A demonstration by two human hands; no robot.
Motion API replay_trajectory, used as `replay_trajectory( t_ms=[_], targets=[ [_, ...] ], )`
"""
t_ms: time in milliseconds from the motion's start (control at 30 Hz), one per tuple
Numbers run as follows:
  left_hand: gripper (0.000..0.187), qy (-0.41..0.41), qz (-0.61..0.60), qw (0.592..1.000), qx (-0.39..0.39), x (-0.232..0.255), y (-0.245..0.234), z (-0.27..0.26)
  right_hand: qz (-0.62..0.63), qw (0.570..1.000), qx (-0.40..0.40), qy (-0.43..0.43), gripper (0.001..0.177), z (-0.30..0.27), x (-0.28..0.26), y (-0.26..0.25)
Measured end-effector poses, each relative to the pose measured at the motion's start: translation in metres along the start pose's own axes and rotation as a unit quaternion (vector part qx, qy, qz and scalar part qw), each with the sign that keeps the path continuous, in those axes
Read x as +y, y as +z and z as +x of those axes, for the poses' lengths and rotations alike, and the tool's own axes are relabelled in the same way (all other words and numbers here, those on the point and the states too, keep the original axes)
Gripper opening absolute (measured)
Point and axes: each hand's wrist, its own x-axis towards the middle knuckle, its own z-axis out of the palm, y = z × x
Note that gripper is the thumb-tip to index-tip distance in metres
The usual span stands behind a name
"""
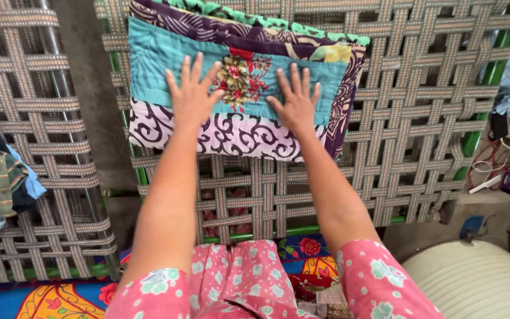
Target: The person folds a patterned cloth by hand on a woven cot, repeatedly bringing the edges together and smoothing the surface. They then place the folded cloth onto a stack of other textiles on a nearby bed.
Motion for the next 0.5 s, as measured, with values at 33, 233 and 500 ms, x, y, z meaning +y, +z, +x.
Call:
replay_trajectory(
  t_ms=[33,233,500],
  targets=[
    [0.072,0.008,0.017,0.999,0.028,-0.015,0.011,0.001,-0.004,1.000,0.014,0.007,0.078,-0.001,0.012,0.007],
    [0.071,-0.081,0.004,0.996,0.040,-0.038,-0.003,-0.026,-0.011,0.996,0.065,0.065,0.079,-0.012,0.042,0.026],
    [0.083,-0.158,-0.031,0.984,0.081,-0.078,0.021,-0.016,0.004,0.957,0.164,0.241,0.092,-0.021,0.062,0.051]
  ],
)
